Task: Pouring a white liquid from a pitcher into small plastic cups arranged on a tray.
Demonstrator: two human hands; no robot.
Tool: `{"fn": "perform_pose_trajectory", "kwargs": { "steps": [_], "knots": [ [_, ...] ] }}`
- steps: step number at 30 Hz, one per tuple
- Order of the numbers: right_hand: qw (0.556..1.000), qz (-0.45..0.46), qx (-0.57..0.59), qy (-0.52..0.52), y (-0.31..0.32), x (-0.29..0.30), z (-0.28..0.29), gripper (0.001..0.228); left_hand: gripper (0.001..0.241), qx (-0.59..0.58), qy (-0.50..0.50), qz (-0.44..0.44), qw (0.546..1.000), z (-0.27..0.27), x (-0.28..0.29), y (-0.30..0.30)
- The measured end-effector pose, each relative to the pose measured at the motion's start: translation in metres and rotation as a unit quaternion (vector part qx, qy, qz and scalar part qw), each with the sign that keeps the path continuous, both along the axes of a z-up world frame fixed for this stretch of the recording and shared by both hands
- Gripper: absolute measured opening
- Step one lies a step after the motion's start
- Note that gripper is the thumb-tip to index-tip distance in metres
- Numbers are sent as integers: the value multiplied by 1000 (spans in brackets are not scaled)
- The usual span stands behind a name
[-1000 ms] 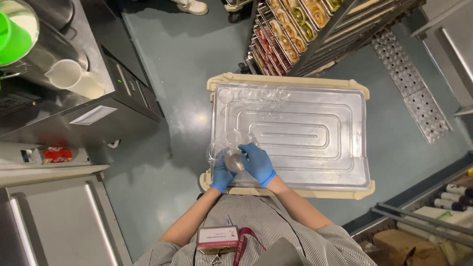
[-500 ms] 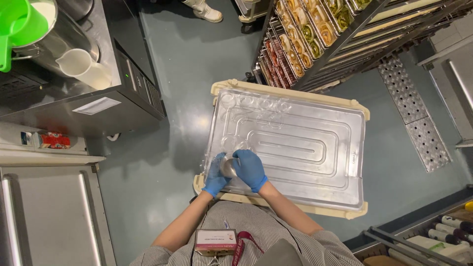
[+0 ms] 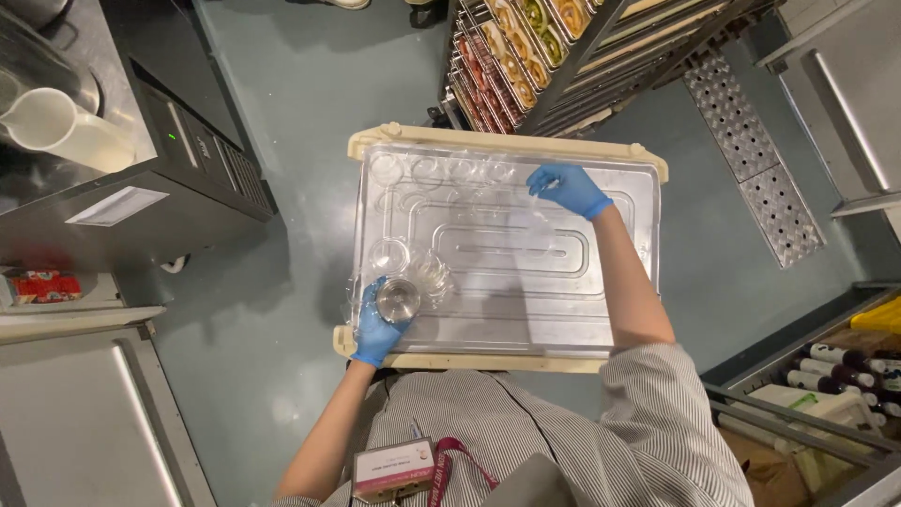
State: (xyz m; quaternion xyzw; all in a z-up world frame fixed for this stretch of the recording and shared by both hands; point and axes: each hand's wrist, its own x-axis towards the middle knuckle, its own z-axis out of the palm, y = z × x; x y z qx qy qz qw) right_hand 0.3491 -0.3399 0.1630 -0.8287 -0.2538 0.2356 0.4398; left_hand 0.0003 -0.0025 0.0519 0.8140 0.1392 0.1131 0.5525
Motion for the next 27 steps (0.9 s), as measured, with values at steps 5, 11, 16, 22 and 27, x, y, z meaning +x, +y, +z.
{"fn": "perform_pose_trajectory", "kwargs": {
  "steps": [5, 11, 16, 22, 27],
  "knots": [
    [998, -36, -44, -3, -17, 70, -98, 15, 94, -3, 26, 2, 1000, 6, 2, -4],
    [987, -138, 10, -86, -16, 86, -155, 19, 94, -3, 40, 7, 999, 17, -2, -5],
    [972, -211, 26, -101, -5, 80, -155, 25, 90, -18, 8, 10, 1000, 25, 0, -6],
    [967, -216, 65, -121, 8, 74, -136, 40, 90, 53, -4, 16, 998, 23, 0, -6],
    [915, -206, 106, -331, 85, -43, 4, 20, 86, 12, 4, 18, 1000, 17, 0, -6]
  ]
}}
